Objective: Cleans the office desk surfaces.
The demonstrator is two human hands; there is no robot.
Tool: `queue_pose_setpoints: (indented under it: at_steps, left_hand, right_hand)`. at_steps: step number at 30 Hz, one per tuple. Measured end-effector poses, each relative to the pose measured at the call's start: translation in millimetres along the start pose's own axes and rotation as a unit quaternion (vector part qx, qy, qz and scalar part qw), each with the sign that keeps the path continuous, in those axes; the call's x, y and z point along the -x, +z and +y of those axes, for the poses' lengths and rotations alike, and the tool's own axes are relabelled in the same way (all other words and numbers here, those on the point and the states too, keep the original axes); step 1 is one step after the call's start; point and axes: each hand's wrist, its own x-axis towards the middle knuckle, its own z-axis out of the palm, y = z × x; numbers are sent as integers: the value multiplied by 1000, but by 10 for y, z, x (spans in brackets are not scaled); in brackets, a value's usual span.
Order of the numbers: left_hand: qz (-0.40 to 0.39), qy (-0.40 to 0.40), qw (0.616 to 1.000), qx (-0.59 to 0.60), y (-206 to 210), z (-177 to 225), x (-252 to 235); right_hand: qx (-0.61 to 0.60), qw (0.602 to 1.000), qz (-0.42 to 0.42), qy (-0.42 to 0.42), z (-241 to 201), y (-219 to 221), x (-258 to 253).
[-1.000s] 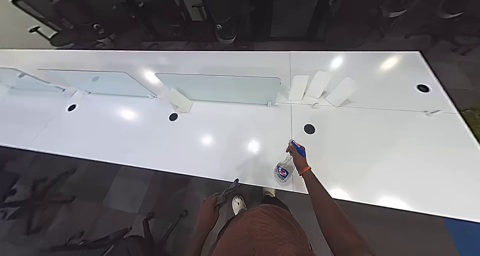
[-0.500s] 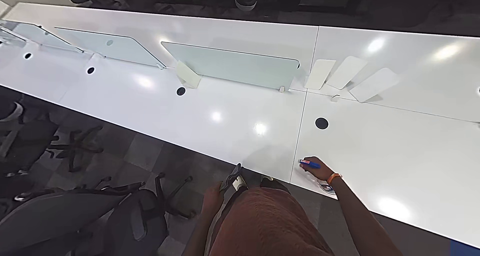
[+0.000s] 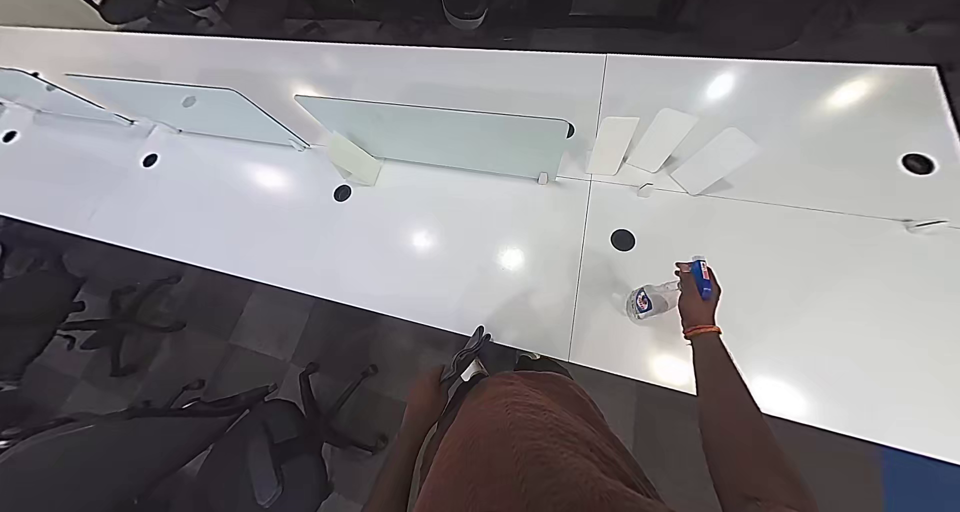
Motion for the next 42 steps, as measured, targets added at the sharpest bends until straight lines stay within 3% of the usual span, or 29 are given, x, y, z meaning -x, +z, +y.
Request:
queue_pose_setpoints:
  at_steps: [3, 9, 14, 21, 26, 29, 31, 34, 38, 42]
  left_hand:
    - [16, 12, 1000, 12, 30, -12, 3]
    - [34, 30, 999, 20, -22, 64, 72]
    - [47, 38, 998, 27, -29, 64, 94]
    - [94, 86, 990, 61, -48, 114, 111]
    - [108, 156, 980, 64, -95, 237, 27]
    - [103, 187, 975, 67, -171, 326, -34]
    - [85, 210, 972, 59, -204, 432, -57]
    - [49, 275, 958, 57, -320, 606, -96]
    - [-9, 335, 939, 73, -485, 790, -125]
    - [-5, 366, 918, 153, -628, 817, -103]
  right_hand:
    - [-29, 997, 75, -22, -8, -35, -44]
    - [-25, 990, 128, -46, 102, -21, -159]
    - [-16, 991, 121, -53, 149, 29, -176]
    - [56, 994, 95, 6, 310, -71, -107]
    - [88, 986, 112, 91, 356, -273, 365]
    - [142, 979, 109, 96, 520, -92, 886]
    - [204, 975, 43, 80, 581, 79, 1284]
    - [234, 959, -156, -23, 359, 493, 1686]
    - [189, 892, -378, -157, -210, 1092, 1802]
    - [162, 812, -533, -173, -490, 1473, 1551]
